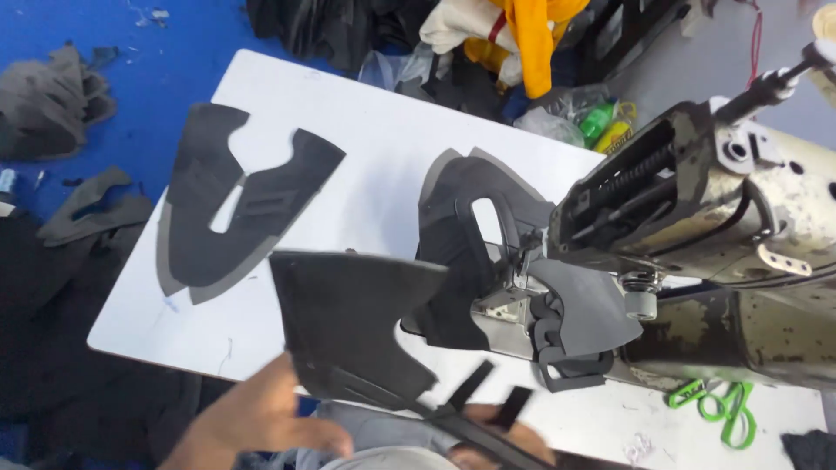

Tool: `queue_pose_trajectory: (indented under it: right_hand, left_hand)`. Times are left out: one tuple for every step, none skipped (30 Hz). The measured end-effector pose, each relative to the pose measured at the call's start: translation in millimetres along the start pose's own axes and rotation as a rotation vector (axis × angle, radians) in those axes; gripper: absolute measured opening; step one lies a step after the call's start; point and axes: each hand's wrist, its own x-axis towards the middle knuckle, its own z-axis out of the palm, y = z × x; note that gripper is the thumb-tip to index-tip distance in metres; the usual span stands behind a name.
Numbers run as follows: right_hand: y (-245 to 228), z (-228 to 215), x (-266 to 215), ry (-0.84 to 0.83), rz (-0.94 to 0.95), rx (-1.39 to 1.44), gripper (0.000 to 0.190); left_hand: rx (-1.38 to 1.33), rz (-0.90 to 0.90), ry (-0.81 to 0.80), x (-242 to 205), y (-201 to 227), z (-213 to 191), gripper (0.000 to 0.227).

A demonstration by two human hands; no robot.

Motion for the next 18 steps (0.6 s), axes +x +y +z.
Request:
queue_pose_trajectory:
  right_hand:
    - [-10,-18,20,0.045,-0.008,-0.073,0.047]
    - [-26,-32,36,0.094,-0.017,-0.145,0.044]
    - [-46,-43,49,0.142,-0.025,-0.217,0.041]
    - [-35,-52,47,0.151,-0.016,-0.217,0.041]
    - [-25,-61,45,0.275,0.015,-0.129,0.038]
    - [-15,-71,43,0.396,0.044,-0.042,0.036]
    - [-10,-74,45,0.404,0.051,-0.045,0.036]
    - [-5,-78,48,0.521,0.077,0.043,0.035]
    - [1,-83,51,0.638,0.103,0.130,0.036]
    - [-9,-81,67,0.641,0.109,0.128,0.036]
    - [-18,-80,84,0.705,0.234,0.213,0.033]
    - [-27,-78,98,0.770,0.367,0.298,0.031]
    - [-36,-78,109,0.774,0.380,0.295,0.031]
    - [-45,-79,122,0.787,0.452,0.333,0.032]
    - [-54,-79,135,0.800,0.523,0.371,0.034]
    - [-50,-82,141,0.801,0.524,0.370,0.034]
    - [-48,-84,146,0.797,0.570,0.403,0.035]
    - [-46,-86,151,0.790,0.618,0.435,0.038]
  left_hand:
    - [-0.007,-0.007,-0.004,8,-7,12,0.058]
    - [0.069,0.143,-0.024,18,-13,24,0.051]
    - [0.144,0.293,-0.044,27,-20,36,0.045]
    - [0.141,0.289,-0.055,40,-19,45,0.045]
    - [-0.086,0.128,-0.063,53,-18,55,0.043]
    - [-0.312,-0.036,-0.068,67,-18,66,0.042]
    - [-0.315,-0.041,-0.077,77,-28,71,0.042]
    - [-0.437,-0.120,-0.053,87,-38,77,0.038]
    - [-0.559,-0.200,-0.028,98,-48,82,0.035]
    - [-0.562,-0.206,-0.031,106,-56,85,0.035]
    - [-0.580,-0.191,0.010,114,-64,88,0.032]
    - [-0.598,-0.183,0.051,120,-72,92,0.028]
    - [-0.604,-0.196,0.048,126,-74,93,0.028]
    - [-0.668,-0.225,0.090,133,-76,93,0.027]
    - [-0.731,-0.256,0.133,140,-77,93,0.027]
    - [-0.731,-0.257,0.132,145,-78,92,0.027]
    - [-0.729,-0.251,0.144,150,-78,91,0.025]
    - [-0.726,-0.247,0.159,154,-77,90,0.024]
